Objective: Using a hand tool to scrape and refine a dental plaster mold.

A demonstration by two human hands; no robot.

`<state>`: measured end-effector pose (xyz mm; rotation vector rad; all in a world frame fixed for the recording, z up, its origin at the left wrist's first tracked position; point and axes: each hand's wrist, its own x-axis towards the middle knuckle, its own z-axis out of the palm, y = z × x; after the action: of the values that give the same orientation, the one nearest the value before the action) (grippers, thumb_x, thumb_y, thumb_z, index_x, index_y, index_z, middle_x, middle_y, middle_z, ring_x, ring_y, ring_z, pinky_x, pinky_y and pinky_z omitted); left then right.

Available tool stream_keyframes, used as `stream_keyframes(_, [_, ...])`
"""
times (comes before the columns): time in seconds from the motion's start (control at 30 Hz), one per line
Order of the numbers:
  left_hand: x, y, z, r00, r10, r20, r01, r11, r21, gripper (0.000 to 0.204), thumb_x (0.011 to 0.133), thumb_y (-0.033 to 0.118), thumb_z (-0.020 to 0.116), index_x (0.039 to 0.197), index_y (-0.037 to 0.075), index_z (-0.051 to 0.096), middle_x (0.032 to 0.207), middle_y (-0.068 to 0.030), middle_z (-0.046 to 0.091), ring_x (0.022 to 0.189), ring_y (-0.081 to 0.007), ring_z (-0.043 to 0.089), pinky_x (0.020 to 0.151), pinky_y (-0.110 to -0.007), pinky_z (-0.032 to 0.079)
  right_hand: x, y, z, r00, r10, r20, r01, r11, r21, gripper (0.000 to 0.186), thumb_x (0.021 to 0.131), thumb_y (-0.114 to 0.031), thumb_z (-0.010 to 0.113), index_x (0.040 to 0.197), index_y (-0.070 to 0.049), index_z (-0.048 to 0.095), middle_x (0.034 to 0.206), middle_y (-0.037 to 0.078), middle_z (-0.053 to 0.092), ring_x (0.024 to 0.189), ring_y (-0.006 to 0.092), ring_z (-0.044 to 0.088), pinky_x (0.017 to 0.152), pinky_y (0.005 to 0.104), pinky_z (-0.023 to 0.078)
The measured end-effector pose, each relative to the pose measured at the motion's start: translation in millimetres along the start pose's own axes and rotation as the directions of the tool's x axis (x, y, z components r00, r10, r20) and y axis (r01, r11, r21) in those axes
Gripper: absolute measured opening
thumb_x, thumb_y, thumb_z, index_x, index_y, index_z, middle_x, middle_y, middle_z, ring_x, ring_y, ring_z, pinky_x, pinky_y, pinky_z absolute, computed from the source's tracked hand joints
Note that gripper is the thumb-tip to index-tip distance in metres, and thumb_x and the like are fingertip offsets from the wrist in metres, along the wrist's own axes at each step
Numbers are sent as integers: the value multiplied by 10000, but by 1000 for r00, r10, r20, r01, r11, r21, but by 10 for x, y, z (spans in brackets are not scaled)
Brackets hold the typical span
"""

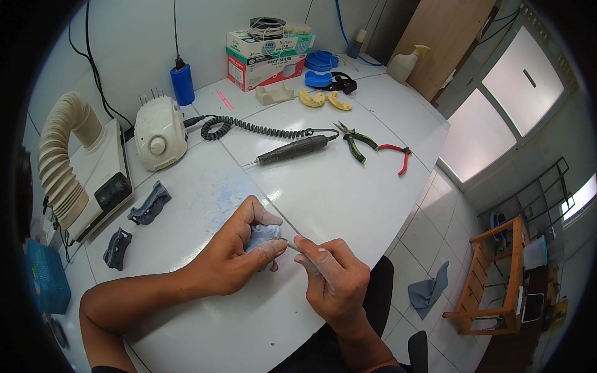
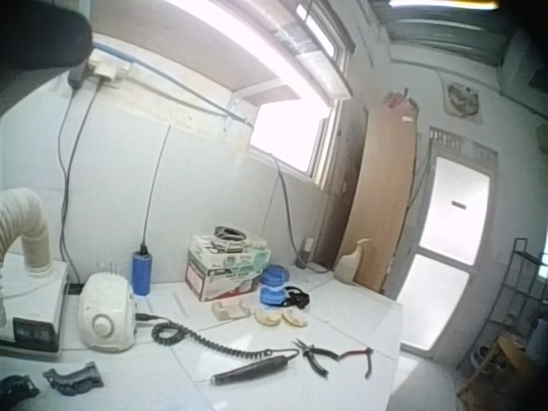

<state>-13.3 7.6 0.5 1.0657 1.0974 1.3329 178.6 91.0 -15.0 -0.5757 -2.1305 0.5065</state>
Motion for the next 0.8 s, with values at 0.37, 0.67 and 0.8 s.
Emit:
stream_keyframes(0.37, [-7, -24, 16, 999, 18, -32, -16, 997, 82, 273, 1072, 161, 678, 1206, 52, 467, 1026, -49, 584, 910, -100, 621, 805, -292, 536, 13, -43, -51, 998, 56, 37, -57, 998, 18, 290, 874, 39, 805, 1160, -13, 805, 763, 82, 640, 581, 133, 597, 518, 269, 438])
stream_keyframes(0.67, [-7, -60, 0, 999, 31, -30, -28, 993, 112, 300, 1058, 149, 692, 1225, 53, 462, 1044, -60, 608, 919, -100, 625, 812, -286, 536, 13, -29, -53, 998, 44, 47, -45, 999, 18, 279, 880, 29, 801, 1157, -8, 804, 738, 84, 630, 562, 136, 571, 502, 276, 408])
stream_keyframes(0.8, [-5, -53, -2, 999, 36, -24, -33, 995, 95, 302, 1056, 149, 695, 1226, 55, 464, 1042, -59, 610, 921, -99, 625, 814, -286, 536, 22, -36, -44, 998, 28, 51, -29, 1000, 8, 279, 879, 29, 803, 1155, -7, 804, 738, 85, 631, 562, 138, 573, 501, 276, 409])
